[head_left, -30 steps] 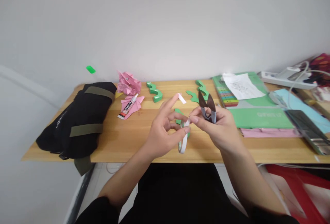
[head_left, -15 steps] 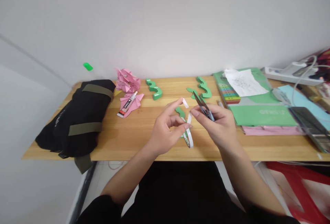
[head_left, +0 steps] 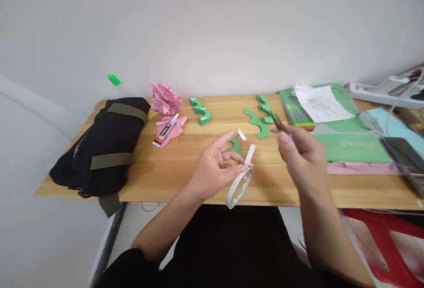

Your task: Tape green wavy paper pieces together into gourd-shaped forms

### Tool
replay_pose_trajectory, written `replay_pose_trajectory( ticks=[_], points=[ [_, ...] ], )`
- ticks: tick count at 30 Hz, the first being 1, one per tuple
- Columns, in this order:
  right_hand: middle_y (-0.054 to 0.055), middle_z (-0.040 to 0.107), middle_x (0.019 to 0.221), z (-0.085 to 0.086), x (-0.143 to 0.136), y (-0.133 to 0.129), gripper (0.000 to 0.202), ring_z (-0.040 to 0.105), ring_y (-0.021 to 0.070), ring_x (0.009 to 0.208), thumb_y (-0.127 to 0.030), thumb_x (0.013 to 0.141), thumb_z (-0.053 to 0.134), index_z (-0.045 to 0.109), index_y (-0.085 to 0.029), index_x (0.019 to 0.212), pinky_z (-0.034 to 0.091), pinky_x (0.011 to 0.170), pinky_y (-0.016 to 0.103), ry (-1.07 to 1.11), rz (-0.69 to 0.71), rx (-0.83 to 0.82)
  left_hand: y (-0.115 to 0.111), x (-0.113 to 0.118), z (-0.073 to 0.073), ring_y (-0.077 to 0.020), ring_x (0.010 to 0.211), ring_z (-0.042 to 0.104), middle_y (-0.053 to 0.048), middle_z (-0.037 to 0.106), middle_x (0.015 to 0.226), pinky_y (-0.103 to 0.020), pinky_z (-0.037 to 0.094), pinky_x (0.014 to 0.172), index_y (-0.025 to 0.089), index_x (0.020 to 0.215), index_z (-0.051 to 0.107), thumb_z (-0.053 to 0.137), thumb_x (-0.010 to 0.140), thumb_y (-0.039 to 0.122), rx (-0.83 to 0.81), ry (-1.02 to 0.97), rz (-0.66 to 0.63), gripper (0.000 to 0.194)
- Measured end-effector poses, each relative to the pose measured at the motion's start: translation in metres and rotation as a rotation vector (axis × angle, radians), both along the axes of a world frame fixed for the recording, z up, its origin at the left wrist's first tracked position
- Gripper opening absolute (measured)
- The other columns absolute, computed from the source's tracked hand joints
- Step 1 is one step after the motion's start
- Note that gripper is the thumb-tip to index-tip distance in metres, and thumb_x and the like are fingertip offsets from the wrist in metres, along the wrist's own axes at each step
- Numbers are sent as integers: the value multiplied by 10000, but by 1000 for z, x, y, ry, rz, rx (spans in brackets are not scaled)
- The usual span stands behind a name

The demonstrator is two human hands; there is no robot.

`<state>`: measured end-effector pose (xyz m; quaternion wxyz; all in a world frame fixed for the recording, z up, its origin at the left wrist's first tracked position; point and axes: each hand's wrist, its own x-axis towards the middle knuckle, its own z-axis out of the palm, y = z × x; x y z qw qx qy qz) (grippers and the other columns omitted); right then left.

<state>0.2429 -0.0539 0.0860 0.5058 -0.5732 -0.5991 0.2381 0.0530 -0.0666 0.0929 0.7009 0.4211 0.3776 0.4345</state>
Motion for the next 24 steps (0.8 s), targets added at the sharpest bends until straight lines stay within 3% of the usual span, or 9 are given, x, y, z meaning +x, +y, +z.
replay_pose_trajectory(
  ticks=[3,6,17,24],
  points=[
    [-31,355,446,4,17,-9,629,316,86,394,-641,919,333,662,-178,648,260,393,249,-49,143,-202,-1,0,4,-130,745,677,-17,675,767,-204,582,620,136,1449,340,714,713,100,38,73,85,827],
    [-18,387,409,8,22,-18,649,357,90,374,-711,843,423,643,-181,541,268,379,250,-251,167,-302,-1,3,6,-130,763,676,-57,681,891,-185,567,588,148,1442,357,697,715,93,66,149,128,804],
    [-23,420,366,8,1,-17,650,382,84,347,-687,848,436,579,-194,449,299,386,239,-260,202,-287,-4,7,3,-128,787,676,-125,628,1172,-162,536,523,216,1447,368,692,722,111,96,218,144,801],
    [-19,438,381,3,-1,-17,638,374,80,362,-672,841,453,582,-185,450,285,389,234,-271,132,-330,-2,5,0,-160,836,673,-42,657,840,-178,563,570,174,1455,329,680,738,126,124,206,119,801]
  ],
)
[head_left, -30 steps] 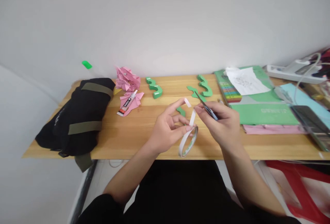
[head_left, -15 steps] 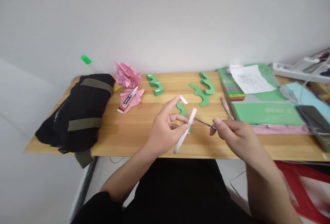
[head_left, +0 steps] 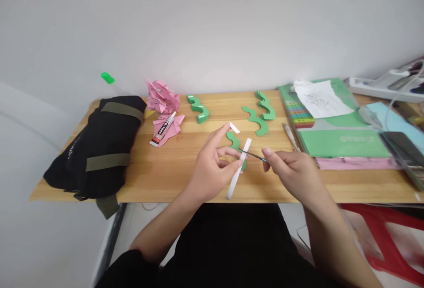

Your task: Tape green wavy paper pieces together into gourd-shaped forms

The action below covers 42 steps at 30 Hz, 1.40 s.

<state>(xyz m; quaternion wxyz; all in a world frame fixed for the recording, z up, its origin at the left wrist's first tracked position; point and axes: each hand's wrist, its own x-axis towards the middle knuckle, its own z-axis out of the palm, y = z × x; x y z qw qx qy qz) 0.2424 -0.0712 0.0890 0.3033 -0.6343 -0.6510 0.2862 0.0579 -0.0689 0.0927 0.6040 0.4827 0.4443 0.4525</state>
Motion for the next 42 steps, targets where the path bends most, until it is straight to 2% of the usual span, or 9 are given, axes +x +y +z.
replay_pose_trajectory(
  ticks=[8,18,22,24,26,28,32,36,42],
  points=[
    [-14,432,395,-9,-9,4,677,380,85,392,-714,833,416,563,-177,448,287,421,241,4,-23,-34,3,-6,-6,-192,898,661,-48,661,862,-279,619,659,172,1467,293,712,710,150,-65,-37,11,865],
    [-8,469,381,-22,-24,6,678,408,85,388,-674,876,402,586,-169,461,285,433,243,-27,26,12,0,-20,-9,-196,932,664,-54,678,892,-230,588,627,175,1446,339,748,686,154,-134,15,59,863],
    [-4,465,369,-27,-19,9,676,404,84,372,-669,873,420,561,-173,435,274,420,243,-39,-47,60,-8,-24,-11,-198,897,667,-56,682,862,-239,582,615,175,1476,287,750,697,195,-162,39,-10,906],
    [-6,449,363,-30,-13,10,676,396,83,363,-671,872,423,555,-174,433,267,413,244,-53,-78,89,-11,-29,-11,-196,927,666,-103,671,1050,-227,572,607,212,1484,283,726,724,205,-98,161,20,880],
    [-4,454,368,-33,-7,10,671,401,84,364,-662,882,418,576,-172,452,269,417,246,-74,-79,111,-11,-39,-12,-189,966,664,-145,525,1354,-214,566,609,264,1477,307,688,751,189,18,369,110,823],
    [0,477,382,-36,-3,7,667,414,84,367,-645,899,403,604,-167,479,271,421,245,-106,-54,136,-7,-51,-18,-185,961,671,-146,323,1527,-228,573,615,302,1477,306,640,766,150,122,595,183,799],
    [15,545,430,-40,2,2,647,447,85,381,-603,929,381,651,-157,546,287,425,234,-167,17,265,12,-72,-46,-191,916,675,-166,230,1571,-319,601,686,279,1501,244,566,753,62,182,888,196,843],
    [26,596,458,-41,5,-1,609,508,95,400,-557,950,379,686,-158,607,324,430,220,-163,66,348,22,-76,-74,-210,968,660,-174,184,1584,-303,610,650,274,1508,211,587,746,69,178,856,231,874],
    [29,639,492,-43,5,-2,556,545,98,407,-502,957,414,703,-164,622,345,427,217,-159,101,364,20,-73,-86,-210,1075,627,-158,69,1611,-275,612,697,324,1521,116,615,783,127,265,786,317,912]
  ],
)
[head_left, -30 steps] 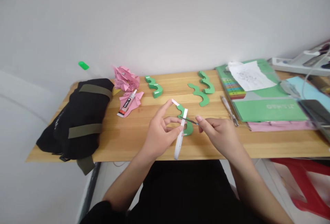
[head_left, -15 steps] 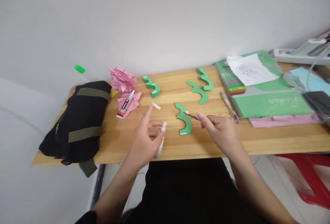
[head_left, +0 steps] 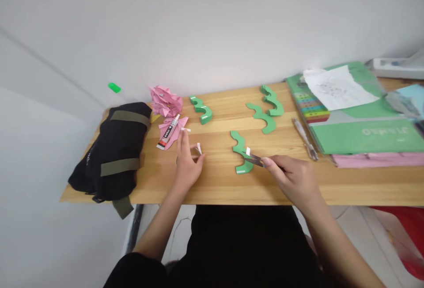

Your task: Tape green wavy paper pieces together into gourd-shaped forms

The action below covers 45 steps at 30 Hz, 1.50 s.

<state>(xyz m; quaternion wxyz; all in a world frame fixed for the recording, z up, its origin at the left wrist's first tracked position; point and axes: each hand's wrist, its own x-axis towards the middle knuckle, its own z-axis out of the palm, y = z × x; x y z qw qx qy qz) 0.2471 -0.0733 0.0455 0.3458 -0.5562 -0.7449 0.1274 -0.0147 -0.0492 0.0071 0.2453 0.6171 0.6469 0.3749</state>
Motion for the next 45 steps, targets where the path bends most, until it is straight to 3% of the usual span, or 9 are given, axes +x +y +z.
replay_pose_trajectory(
  ticks=[9,12,16,18,21,25,33,38,45],
  points=[
    [41,674,539,3,-7,-1,562,611,115,466,-494,969,394,695,-171,620,388,456,213,-22,82,1,-1,4,4,-263,1213,577,-134,-67,1624,-297,613,721,357,1524,0,574,778,85,-16,29,-17,979],
    [32,668,536,3,-6,-4,546,606,110,461,-471,976,396,687,-165,629,381,449,215,-56,96,42,3,5,8,-328,1377,409,-142,-41,1625,-414,579,875,304,1530,27,548,766,52,-32,163,-46,959],
    [27,661,554,3,-3,-8,495,604,105,481,-437,979,411,677,-161,666,390,465,212,-75,134,114,0,9,23,-336,1473,204,-152,111,1616,-539,376,1104,246,1521,146,584,800,99,36,300,-19,856],
    [20,639,539,5,-1,-10,456,586,99,476,-411,976,430,670,-161,680,386,468,212,-84,165,190,-7,15,37,-327,1416,340,-141,172,1603,-480,436,1059,278,1507,204,615,812,144,82,203,-17,819],
    [12,610,522,12,2,-14,407,552,97,466,-395,965,464,666,-166,695,363,465,224,-146,202,331,-19,27,61,-196,973,683,-129,300,1546,-336,567,808,377,1494,209,657,808,187,24,-236,-146,841],
    [6,577,501,23,6,-18,416,499,94,449,-412,957,479,649,-178,658,314,450,248,-264,228,427,-26,43,86,-93,695,679,-84,471,1419,-296,570,772,402,1436,347,751,739,176,-161,-576,-292,836],
    [-1,553,468,34,10,-20,502,459,89,428,-473,957,455,615,-182,581,304,438,253,-361,254,487,-24,53,98,-93,658,664,-70,520,1368,-295,585,696,400,1412,395,796,679,138,-274,-676,-389,876],
    [-6,556,467,33,11,-20,510,484,86,421,-485,956,449,616,-181,583,303,436,254,-328,259,413,-24,54,104,-109,661,675,-70,531,1348,-233,537,571,400,1393,430,804,654,100,-273,-643,-411,881],
    [3,566,498,27,12,-19,558,490,82,422,-535,958,395,592,-167,588,301,438,236,-112,293,-127,-16,55,104,-90,683,671,-89,554,1307,-227,548,627,340,1400,427,827,646,138,-180,-713,-322,877]
  ],
)
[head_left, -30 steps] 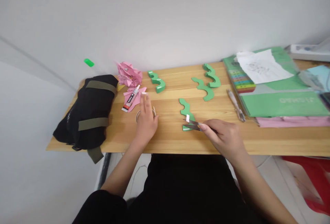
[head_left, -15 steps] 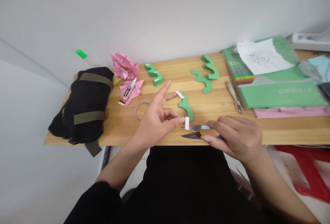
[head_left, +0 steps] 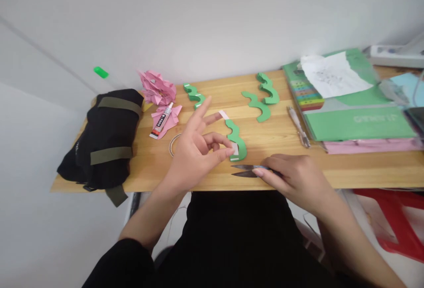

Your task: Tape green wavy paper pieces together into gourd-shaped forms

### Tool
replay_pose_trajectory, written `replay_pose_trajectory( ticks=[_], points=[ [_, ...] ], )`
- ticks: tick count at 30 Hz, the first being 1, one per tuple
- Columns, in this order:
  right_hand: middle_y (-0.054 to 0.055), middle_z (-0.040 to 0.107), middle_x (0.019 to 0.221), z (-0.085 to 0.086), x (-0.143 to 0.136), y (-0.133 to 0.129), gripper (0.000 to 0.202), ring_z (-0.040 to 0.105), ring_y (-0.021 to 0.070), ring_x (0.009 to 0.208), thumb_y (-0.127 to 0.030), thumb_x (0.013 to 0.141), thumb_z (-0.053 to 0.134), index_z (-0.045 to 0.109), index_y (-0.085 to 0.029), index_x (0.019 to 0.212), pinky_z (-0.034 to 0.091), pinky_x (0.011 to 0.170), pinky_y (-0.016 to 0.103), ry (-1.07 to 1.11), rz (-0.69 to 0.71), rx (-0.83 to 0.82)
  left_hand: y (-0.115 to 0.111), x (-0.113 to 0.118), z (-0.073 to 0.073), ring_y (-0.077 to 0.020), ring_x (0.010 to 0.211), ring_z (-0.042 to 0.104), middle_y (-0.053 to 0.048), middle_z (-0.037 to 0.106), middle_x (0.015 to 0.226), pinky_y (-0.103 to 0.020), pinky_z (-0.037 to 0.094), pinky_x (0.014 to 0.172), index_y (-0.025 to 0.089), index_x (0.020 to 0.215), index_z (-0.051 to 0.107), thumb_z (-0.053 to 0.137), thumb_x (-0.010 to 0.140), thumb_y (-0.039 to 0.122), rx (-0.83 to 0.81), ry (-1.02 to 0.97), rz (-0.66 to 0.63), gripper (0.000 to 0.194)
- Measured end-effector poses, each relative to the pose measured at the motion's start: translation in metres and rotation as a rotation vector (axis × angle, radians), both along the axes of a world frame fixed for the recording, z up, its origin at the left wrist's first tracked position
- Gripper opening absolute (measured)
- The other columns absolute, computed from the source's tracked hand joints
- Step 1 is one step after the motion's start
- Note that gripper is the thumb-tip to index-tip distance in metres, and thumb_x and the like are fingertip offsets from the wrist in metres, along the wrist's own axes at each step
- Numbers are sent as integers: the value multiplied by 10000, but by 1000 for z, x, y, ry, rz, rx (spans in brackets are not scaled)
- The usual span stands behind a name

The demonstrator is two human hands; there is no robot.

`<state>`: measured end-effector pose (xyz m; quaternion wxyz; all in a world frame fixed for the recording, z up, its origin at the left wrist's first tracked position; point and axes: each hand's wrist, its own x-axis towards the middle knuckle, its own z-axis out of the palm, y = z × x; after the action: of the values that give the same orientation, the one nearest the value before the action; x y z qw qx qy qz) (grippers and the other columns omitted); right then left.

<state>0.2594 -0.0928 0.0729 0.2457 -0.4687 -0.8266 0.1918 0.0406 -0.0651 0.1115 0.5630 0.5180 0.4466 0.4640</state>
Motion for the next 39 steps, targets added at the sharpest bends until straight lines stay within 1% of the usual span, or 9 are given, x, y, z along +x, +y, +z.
replay_pose_trajectory(
  ticks=[3,5,7,10,14,17,20,27,39],
  points=[
    [-10,476,467,-9,-5,-3,567,428,86,428,-590,927,409,540,-176,562,295,440,234,192,-173,-233,6,0,-5,-83,689,670,-86,550,1310,-251,575,706,326,1394,436,839,625,125,19,-81,100,891],
    [-16,424,496,-16,-12,-6,574,394,91,457,-626,924,366,553,-180,614,287,440,234,440,-321,-336,9,2,-8,-92,713,679,-84,548,1312,-265,581,751,316,1389,449,842,619,119,-7,-138,143,886],
    [-29,361,523,-21,-22,-9,575,339,88,465,-654,913,356,557,-180,656,244,427,234,667,-400,-440,11,5,-10,-95,740,682,-83,545,1318,-268,580,777,307,1388,453,840,619,116,-65,-190,165,882],
    [-55,280,538,-24,-38,-13,556,252,71,451,-678,885,399,542,-179,685,178,413,229,887,-380,-611,12,12,-11,-78,734,673,-82,545,1330,-242,576,746,308,1392,451,833,612,98,-153,-254,187,893],
    [-81,220,531,-22,-52,-15,546,189,55,430,-701,858,433,521,-183,708,133,402,219,1005,-323,-716,12,19,-12,-72,698,664,-107,538,1344,-195,554,625,284,1403,448,835,597,84,-176,-309,209,916],
    [-84,219,515,-21,-54,-15,531,198,55,422,-689,861,445,524,-185,714,135,401,218,1007,-329,-695,12,23,-12,-75,695,667,-106,555,1334,-194,559,612,272,1391,457,833,587,81,-178,-323,217,908],
    [-71,257,533,-22,-54,-14,512,209,59,438,-664,871,455,549,-182,723,151,405,220,967,-366,-614,11,25,-14,-77,700,677,-87,574,1319,-201,577,637,282,1360,480,845,568,101,-179,-315,231,891],
    [-44,351,542,-22,-54,-11,462,320,89,474,-597,898,461,583,-191,714,273,443,238,899,-407,-467,10,30,-12,-41,621,656,-88,598,1275,-190,577,618,284,1340,503,831,594,113,-76,-219,277,832],
    [-38,387,542,-23,-51,-11,459,364,95,490,-583,898,474,588,-188,693,304,467,244,874,-443,-441,14,30,-11,-72,609,672,-44,633,1196,-236,596,649,291,1261,569,809,593,37,-61,-142,306,754]
  ],
)
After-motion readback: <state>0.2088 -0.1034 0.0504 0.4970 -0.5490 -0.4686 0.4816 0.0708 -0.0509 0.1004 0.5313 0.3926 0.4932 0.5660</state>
